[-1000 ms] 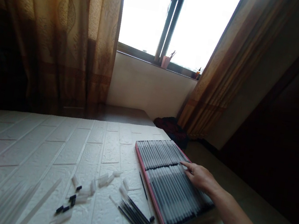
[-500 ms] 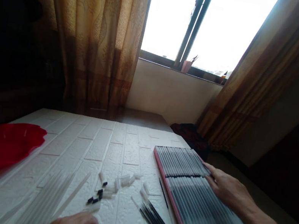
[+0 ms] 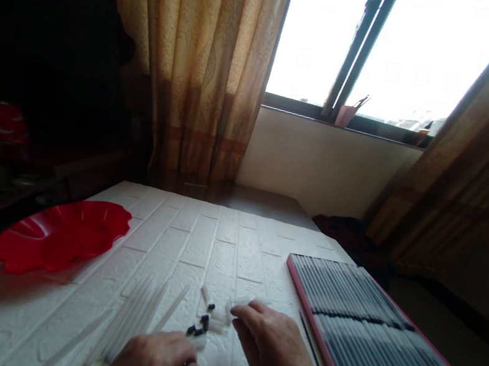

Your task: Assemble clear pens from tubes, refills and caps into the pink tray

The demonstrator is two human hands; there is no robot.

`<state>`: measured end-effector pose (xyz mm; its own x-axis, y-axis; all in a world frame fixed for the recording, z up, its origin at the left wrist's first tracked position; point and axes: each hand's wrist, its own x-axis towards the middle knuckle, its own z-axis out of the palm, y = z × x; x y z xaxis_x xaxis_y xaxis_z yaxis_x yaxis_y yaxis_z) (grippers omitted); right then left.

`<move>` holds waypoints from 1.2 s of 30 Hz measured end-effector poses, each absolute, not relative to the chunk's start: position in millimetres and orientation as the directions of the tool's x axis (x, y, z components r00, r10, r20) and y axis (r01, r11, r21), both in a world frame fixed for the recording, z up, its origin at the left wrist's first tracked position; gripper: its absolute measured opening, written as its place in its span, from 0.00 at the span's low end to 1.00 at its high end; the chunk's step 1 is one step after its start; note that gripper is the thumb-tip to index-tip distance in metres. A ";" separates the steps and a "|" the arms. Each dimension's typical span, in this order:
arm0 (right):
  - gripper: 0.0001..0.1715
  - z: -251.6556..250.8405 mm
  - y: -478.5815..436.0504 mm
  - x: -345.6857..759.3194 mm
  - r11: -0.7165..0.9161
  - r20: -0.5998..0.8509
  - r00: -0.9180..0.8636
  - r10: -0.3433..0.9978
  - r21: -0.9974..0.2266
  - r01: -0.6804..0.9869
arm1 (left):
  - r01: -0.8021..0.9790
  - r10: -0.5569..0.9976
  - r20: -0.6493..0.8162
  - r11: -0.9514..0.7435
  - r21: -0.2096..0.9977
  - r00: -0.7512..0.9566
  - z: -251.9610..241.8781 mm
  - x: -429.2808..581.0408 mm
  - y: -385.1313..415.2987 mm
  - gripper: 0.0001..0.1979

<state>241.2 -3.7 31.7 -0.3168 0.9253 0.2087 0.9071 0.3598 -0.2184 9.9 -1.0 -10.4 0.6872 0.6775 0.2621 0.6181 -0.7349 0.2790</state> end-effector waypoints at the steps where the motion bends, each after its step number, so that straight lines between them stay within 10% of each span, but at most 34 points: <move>1: 0.13 26.6 -3.3 238.4 0.373 0.220 -0.325 0.920 -0.236 0.897 | 0.662 0.712 0.272 -0.703 0.261 0.648 -8.1 6.2 2.4 0.08; 13: 0.19 -4.6 2.9 297.0 0.346 0.478 -0.123 0.869 -0.412 0.843 | 0.927 0.913 0.221 -0.367 0.074 0.343 6.5 -0.6 10.1 0.07; 20: 0.19 20.0 -5.2 316.9 0.152 0.216 -0.082 0.973 -0.331 0.931 | 0.906 0.890 0.241 -0.415 0.082 0.386 10.0 -2.4 14.5 0.11; 26: 0.07 16.7 -25.1 320.7 0.007 0.033 -0.001 0.999 -0.176 0.984 | 0.710 0.860 0.370 -0.502 0.494 0.350 10.4 -1.9 9.5 0.11; 31: 0.07 17.2 -32.3 315.2 0.006 -0.073 -0.009 0.997 -0.041 0.999 | 0.393 0.926 0.013 -0.173 0.903 0.378 0.4 5.6 4.7 0.23; 36: 0.09 22.1 -31.1 311.1 0.002 -0.142 -0.009 0.990 -0.049 0.999 | 0.081 0.858 -0.164 0.143 0.986 0.486 -0.5 10.3 2.7 0.28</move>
